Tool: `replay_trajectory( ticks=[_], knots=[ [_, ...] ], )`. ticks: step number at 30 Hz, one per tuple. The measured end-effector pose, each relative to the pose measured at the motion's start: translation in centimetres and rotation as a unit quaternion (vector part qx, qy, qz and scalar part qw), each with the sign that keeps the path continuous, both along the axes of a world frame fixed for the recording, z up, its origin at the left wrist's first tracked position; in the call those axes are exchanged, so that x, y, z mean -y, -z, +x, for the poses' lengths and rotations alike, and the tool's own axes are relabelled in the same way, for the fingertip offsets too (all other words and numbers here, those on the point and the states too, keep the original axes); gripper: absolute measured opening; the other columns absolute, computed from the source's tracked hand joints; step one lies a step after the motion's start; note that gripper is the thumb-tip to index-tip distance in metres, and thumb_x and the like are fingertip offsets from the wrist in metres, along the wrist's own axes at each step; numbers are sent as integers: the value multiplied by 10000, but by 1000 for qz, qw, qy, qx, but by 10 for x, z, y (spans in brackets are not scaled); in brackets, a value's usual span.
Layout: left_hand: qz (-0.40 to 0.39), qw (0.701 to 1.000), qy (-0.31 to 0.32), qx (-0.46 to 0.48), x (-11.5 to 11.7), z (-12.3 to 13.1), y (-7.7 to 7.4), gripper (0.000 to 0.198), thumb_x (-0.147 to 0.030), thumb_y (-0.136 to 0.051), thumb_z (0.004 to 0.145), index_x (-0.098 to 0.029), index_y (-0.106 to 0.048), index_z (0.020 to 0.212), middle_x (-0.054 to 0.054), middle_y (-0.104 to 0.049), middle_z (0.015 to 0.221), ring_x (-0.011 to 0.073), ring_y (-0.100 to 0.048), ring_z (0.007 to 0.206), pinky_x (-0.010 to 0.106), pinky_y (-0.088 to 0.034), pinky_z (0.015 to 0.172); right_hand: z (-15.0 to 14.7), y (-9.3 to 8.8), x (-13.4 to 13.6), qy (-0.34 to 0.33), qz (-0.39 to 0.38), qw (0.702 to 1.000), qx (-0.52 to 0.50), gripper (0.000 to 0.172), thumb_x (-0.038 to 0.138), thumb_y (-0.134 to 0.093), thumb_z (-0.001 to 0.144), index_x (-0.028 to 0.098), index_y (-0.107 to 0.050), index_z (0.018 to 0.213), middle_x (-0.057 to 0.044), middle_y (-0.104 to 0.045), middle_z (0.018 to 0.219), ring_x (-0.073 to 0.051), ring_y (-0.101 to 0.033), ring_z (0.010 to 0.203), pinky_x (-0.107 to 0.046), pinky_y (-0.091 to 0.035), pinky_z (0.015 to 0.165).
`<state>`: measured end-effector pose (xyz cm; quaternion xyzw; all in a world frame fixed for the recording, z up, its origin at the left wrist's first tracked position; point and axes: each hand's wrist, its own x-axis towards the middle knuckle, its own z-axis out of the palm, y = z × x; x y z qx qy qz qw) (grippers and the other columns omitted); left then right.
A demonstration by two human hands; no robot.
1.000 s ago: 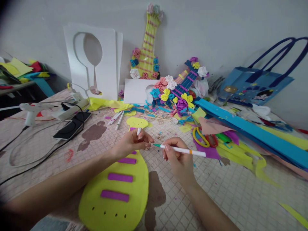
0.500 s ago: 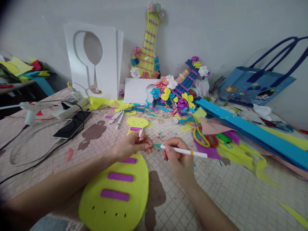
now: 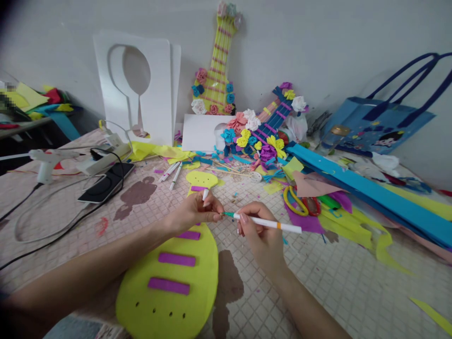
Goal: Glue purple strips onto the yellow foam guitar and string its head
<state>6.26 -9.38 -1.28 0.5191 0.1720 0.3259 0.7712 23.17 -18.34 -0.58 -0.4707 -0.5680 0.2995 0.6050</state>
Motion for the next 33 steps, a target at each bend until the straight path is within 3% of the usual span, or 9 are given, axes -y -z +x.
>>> replay_trajectory(
  ticks=[12, 33],
  knots=[
    [53, 998, -35, 7, 2, 3, 0, 475, -186, -800, 645, -182, -326, 673, -14, -646, 729, 100, -635, 677, 237, -500, 652, -1, -1, 1, 3, 14, 1000, -1, 86, 228, -528, 906, 219, -575, 835, 40, -550, 605, -97, -523, 547, -233, -418, 504],
    [66, 996, -51, 21, 2, 3, 1, 454, -110, -783, 649, -170, -333, 665, -15, -647, 717, 75, -623, 656, 194, -490, 620, 0, 3, 0, -10, 7, 1000, 23, 88, 226, -535, 906, 214, -579, 831, 43, -550, 619, -85, -518, 542, -229, -413, 500]
  ],
)
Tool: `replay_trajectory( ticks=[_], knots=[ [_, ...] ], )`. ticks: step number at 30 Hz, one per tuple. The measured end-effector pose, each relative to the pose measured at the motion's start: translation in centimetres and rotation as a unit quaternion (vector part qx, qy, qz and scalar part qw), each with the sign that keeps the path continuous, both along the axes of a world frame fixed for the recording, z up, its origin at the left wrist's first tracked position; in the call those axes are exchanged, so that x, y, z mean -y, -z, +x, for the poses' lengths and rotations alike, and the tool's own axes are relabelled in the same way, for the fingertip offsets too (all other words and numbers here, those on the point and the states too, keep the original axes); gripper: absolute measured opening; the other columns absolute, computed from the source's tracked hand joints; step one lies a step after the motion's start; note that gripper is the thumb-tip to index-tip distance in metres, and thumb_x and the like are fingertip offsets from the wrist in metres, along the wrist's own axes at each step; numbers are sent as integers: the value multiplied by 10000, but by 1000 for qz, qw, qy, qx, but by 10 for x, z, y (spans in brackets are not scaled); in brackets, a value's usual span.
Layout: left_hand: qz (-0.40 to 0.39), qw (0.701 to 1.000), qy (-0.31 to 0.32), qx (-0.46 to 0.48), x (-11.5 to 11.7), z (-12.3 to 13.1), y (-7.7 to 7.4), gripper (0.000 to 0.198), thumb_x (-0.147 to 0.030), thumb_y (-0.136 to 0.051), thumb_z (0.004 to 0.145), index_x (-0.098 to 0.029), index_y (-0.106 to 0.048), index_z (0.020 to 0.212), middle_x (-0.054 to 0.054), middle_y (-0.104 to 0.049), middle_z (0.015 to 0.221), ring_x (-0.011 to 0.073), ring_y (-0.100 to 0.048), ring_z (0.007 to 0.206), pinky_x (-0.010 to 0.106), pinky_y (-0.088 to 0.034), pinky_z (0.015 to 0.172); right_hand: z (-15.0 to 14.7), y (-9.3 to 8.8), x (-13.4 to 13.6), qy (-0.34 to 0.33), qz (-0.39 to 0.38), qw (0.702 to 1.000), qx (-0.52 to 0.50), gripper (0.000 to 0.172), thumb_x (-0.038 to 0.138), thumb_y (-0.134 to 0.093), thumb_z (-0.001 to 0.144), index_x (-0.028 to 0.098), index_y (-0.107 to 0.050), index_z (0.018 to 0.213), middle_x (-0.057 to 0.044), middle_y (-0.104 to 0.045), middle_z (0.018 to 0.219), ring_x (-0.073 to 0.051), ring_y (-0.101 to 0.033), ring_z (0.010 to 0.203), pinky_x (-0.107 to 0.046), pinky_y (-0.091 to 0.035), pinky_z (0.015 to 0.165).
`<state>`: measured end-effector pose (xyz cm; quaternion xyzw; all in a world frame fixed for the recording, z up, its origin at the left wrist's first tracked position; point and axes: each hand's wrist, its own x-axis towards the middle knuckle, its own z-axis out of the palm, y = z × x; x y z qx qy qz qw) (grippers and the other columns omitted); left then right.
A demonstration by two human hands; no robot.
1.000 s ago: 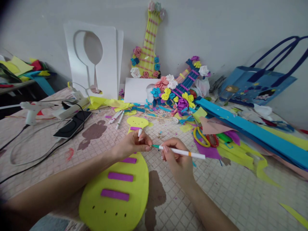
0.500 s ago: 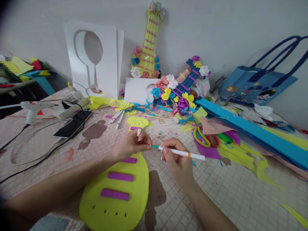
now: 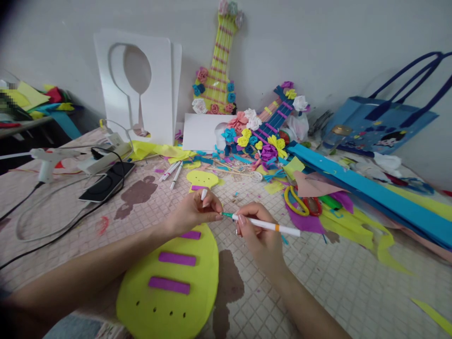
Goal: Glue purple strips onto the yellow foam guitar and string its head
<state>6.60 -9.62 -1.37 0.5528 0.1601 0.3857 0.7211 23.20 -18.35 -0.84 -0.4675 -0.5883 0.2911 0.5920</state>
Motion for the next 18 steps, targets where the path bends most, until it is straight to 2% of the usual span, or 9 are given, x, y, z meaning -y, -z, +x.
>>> replay_trajectory(
  ticks=[18],
  knots=[
    [-2, 1000, -7, -11, 0, 0, 1, 484, -163, -805, 632, -177, -322, 663, -10, -645, 711, 90, -627, 650, 212, -497, 616, -1, -1, 0, -2, 5, 1000, -3, 88, 228, -526, 911, 219, -576, 838, 41, -554, 629, -87, -525, 553, -229, -420, 509]
  ],
)
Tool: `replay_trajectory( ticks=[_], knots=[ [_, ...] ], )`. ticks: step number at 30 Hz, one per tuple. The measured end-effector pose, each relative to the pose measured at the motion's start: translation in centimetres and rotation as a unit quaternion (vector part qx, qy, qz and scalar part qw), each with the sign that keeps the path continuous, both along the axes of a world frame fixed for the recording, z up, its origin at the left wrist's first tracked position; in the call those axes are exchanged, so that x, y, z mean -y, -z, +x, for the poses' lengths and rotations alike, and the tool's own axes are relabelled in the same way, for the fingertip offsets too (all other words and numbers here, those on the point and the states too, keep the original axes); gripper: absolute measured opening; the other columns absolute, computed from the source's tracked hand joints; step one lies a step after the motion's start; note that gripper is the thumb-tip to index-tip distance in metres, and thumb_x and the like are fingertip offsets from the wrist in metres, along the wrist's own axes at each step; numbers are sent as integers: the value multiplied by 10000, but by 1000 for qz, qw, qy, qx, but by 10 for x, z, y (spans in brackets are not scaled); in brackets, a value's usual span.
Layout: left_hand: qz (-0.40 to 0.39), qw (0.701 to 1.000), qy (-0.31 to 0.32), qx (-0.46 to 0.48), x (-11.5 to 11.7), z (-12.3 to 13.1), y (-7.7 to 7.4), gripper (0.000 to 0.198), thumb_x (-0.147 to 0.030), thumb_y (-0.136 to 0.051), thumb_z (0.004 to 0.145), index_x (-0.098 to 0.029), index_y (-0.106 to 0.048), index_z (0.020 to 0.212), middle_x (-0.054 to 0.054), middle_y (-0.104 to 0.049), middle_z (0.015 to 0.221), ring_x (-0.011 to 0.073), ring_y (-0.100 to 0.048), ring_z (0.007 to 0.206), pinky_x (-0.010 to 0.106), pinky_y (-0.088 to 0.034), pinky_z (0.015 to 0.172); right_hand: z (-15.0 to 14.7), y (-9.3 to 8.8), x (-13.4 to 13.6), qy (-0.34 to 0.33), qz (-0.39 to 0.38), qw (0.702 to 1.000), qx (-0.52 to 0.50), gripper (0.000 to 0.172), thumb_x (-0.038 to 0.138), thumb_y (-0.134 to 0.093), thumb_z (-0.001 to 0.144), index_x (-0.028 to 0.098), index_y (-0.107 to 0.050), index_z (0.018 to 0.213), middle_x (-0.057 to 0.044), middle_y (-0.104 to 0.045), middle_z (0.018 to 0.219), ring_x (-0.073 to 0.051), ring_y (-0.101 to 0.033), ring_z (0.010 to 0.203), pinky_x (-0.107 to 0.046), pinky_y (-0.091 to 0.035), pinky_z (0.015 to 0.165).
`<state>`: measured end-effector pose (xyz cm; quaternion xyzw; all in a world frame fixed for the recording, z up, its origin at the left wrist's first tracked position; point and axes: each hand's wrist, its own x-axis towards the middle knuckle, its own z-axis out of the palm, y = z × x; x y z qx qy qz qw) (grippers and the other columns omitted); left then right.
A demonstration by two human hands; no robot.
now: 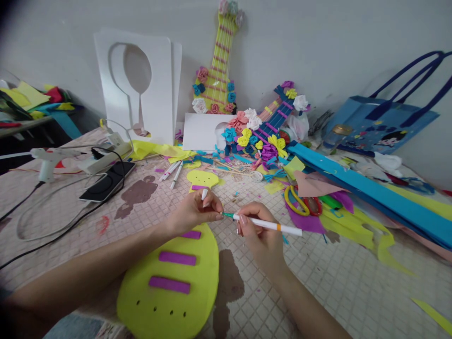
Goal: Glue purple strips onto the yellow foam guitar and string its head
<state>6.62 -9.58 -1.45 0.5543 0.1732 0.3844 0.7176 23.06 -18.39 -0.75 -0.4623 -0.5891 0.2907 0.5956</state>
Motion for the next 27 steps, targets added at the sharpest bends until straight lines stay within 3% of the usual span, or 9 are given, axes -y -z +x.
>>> replay_trajectory(
  ticks=[27],
  knots=[
    [7, 1000, 4, 3, 1, -1, -3, 484, -176, -806, 641, -176, -323, 655, -6, -647, 720, 91, -626, 649, 210, -490, 612, 1, -2, 1, 3, -1, 1000, -9, 81, 222, -532, 899, 213, -571, 830, 41, -550, 610, -98, -519, 537, -239, -413, 495]
  ],
)
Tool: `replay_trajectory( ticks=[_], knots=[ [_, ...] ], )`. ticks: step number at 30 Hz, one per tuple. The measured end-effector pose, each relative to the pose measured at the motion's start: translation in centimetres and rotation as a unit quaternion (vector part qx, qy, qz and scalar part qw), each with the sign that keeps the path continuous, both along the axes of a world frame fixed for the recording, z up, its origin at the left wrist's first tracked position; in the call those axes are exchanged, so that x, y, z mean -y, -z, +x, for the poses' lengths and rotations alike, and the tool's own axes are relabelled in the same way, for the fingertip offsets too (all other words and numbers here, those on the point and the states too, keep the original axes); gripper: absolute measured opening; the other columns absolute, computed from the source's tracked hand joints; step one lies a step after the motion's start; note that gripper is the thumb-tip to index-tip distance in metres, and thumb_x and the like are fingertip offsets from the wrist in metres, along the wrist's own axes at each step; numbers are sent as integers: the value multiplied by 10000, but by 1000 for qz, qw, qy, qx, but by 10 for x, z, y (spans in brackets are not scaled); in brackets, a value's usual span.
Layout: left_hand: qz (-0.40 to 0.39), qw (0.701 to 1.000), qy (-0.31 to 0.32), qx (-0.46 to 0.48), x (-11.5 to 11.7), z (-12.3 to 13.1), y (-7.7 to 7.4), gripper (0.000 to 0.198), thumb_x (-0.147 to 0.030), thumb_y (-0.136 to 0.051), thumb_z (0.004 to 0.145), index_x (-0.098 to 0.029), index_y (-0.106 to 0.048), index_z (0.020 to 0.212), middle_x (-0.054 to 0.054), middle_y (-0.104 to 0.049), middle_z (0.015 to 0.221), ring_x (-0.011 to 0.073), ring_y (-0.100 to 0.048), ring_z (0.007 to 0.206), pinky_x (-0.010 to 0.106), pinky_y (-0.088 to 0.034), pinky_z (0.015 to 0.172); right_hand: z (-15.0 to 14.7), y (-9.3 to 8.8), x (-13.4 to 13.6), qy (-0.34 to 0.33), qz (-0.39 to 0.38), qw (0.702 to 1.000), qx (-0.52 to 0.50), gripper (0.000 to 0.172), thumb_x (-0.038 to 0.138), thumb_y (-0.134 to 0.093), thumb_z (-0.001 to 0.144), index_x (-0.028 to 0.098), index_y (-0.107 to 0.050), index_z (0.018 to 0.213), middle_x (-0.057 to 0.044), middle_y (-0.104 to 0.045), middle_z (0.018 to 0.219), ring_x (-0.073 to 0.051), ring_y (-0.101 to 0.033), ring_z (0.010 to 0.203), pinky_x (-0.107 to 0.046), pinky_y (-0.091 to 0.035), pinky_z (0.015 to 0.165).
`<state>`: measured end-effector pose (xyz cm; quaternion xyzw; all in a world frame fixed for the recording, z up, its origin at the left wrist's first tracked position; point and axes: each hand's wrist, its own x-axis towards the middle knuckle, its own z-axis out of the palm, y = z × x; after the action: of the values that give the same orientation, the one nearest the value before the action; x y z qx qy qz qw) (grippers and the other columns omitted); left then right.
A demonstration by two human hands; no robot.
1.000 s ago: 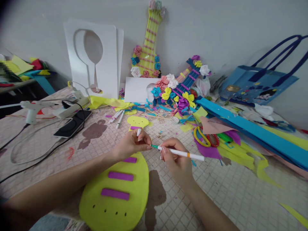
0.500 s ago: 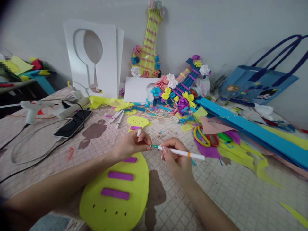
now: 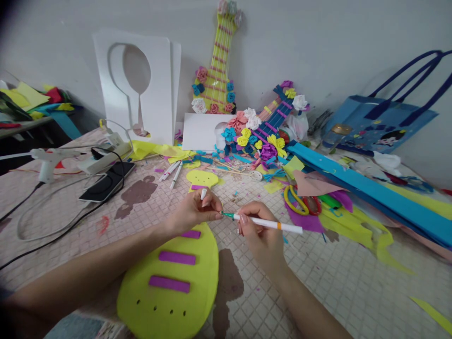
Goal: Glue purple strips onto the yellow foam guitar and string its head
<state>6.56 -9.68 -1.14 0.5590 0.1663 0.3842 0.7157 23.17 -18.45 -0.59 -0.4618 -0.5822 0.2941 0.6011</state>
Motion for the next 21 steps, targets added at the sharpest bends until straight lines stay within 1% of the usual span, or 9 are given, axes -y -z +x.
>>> replay_trajectory(
  ticks=[12, 21],
  knots=[
    [-4, 1000, 9, 18, 0, 1, 1, 462, -134, -790, 656, -170, -329, 658, -13, -653, 720, 82, -635, 655, 190, -487, 607, 0, -1, 1, 0, -6, 1000, 7, 85, 226, -525, 906, 208, -570, 835, 36, -547, 613, -100, -516, 543, -244, -410, 501],
    [-6, 1000, 6, 13, 0, 1, 1, 480, -170, -808, 643, -171, -328, 653, -11, -655, 718, 83, -635, 645, 192, -491, 601, 0, 0, 1, 2, -5, 1000, 3, 85, 227, -529, 897, 209, -567, 824, 34, -550, 611, -105, -518, 539, -244, -413, 489]
  ],
)
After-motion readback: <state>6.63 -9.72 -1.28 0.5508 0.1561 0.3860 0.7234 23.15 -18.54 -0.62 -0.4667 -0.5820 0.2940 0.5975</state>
